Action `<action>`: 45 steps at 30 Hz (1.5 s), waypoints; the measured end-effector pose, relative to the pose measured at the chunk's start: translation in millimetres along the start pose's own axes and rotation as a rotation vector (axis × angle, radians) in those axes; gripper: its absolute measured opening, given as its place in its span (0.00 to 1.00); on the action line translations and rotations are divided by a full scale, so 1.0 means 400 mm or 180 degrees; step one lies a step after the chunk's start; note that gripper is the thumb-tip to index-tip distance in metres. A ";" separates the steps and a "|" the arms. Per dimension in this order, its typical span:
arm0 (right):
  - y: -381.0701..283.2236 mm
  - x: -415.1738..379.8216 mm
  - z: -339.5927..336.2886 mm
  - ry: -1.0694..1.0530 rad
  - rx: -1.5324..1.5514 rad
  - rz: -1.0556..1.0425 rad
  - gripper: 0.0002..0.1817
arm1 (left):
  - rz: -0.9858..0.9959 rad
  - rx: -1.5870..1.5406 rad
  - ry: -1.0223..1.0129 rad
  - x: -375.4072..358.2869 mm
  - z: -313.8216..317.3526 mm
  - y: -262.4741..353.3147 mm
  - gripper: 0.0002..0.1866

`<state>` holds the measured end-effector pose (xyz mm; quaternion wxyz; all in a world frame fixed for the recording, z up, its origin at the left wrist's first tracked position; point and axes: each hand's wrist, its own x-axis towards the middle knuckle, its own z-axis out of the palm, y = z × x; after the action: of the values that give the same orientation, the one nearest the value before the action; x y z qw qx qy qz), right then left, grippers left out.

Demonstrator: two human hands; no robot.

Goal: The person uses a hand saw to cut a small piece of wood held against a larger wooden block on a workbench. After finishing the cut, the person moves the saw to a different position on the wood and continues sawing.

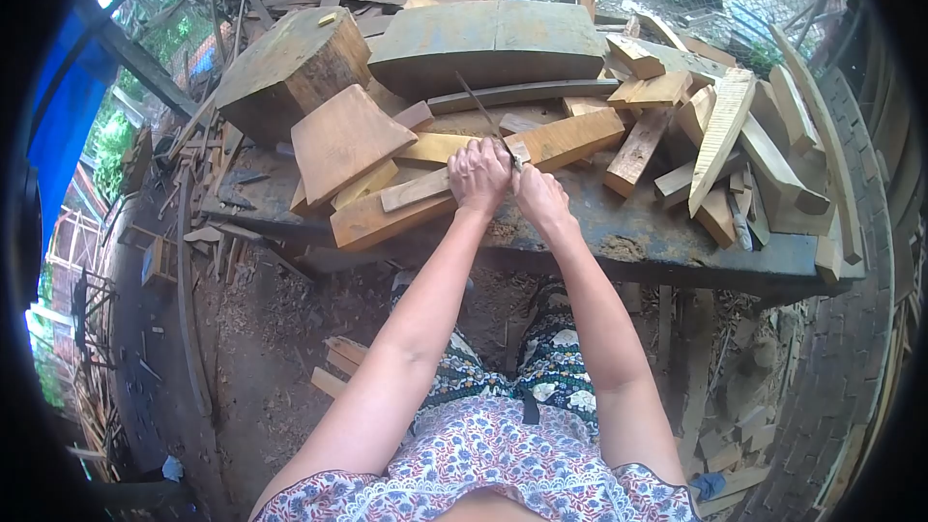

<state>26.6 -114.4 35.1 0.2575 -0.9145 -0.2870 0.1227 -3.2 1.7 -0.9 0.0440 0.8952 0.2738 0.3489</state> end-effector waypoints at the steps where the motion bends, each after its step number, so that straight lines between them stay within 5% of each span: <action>1: 0.001 -0.003 0.010 0.0066 0.0078 0.0047 0.21 | 0.0027 -0.0009 0.0013 -0.002 0.002 -0.002 0.13; 45: 0.022 -0.024 0.056 0.0252 0.0621 0.0042 0.19 | 0.0096 -0.0097 0.0172 -0.003 0.002 -0.004 0.12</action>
<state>14.6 -117.2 12.4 0.3557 -0.8910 -0.2572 0.1156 -4.2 2.7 -2.4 0.0449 0.8887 0.2559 0.3777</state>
